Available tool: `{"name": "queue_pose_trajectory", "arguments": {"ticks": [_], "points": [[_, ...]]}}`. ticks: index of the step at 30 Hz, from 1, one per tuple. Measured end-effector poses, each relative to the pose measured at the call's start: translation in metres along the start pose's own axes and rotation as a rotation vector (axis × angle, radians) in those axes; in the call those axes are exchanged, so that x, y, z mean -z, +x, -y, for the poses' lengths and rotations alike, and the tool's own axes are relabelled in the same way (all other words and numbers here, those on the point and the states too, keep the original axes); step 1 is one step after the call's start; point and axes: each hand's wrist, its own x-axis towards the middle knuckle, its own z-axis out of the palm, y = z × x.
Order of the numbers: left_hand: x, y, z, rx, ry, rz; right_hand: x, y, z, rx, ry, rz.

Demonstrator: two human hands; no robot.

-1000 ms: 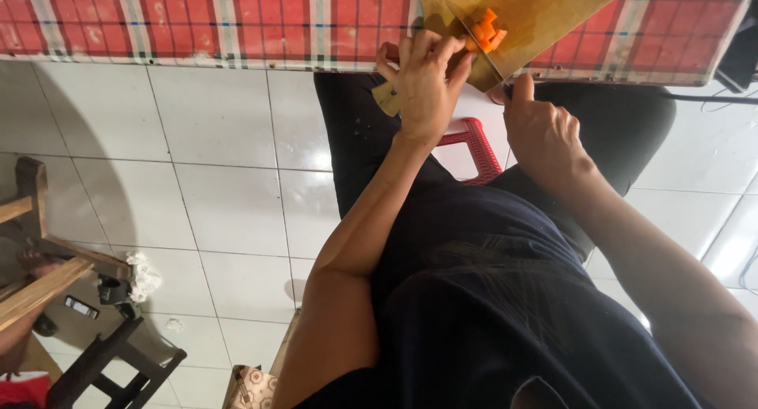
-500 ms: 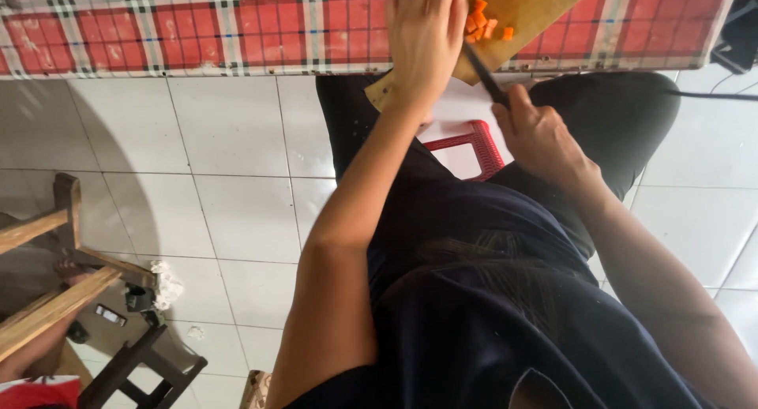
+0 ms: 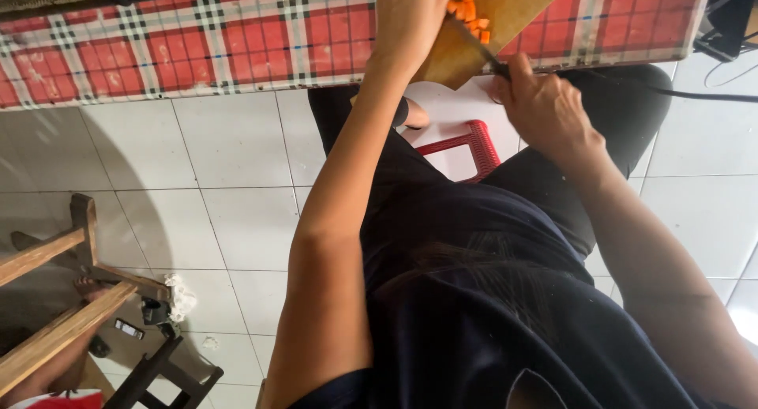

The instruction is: A person is sitting on a stool and dicing a carrot on a wooden cutting board using a knife.

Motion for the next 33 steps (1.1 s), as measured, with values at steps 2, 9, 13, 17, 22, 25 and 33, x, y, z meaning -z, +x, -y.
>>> {"name": "queue_pose_trajectory", "arguments": {"ticks": [2,9,13,17,22,25,33], "points": [[0.035,-0.001,-0.014,0.111,0.032,0.082,0.0,0.003,-0.006,-0.038,-0.074,-0.079],[0.044,-0.057,-0.049,0.097,0.217,0.198,-0.01,0.005,0.0,0.011,-0.081,-0.129],[0.03,-0.08,-0.038,0.174,0.329,0.144,-0.013,-0.002,0.007,-0.008,-0.086,-0.123],[0.039,-0.08,-0.034,0.315,0.34,0.084,-0.015,-0.006,0.008,0.017,-0.124,-0.165],[0.03,-0.085,-0.041,0.268,0.334,0.08,-0.009,-0.015,0.022,-0.004,-0.1,-0.131],[0.035,-0.084,-0.048,0.296,0.299,0.1,-0.013,-0.018,0.023,-0.053,-0.071,-0.085],[0.031,-0.09,-0.044,0.334,0.205,0.059,-0.005,-0.019,0.027,-0.041,-0.204,-0.06]]}}
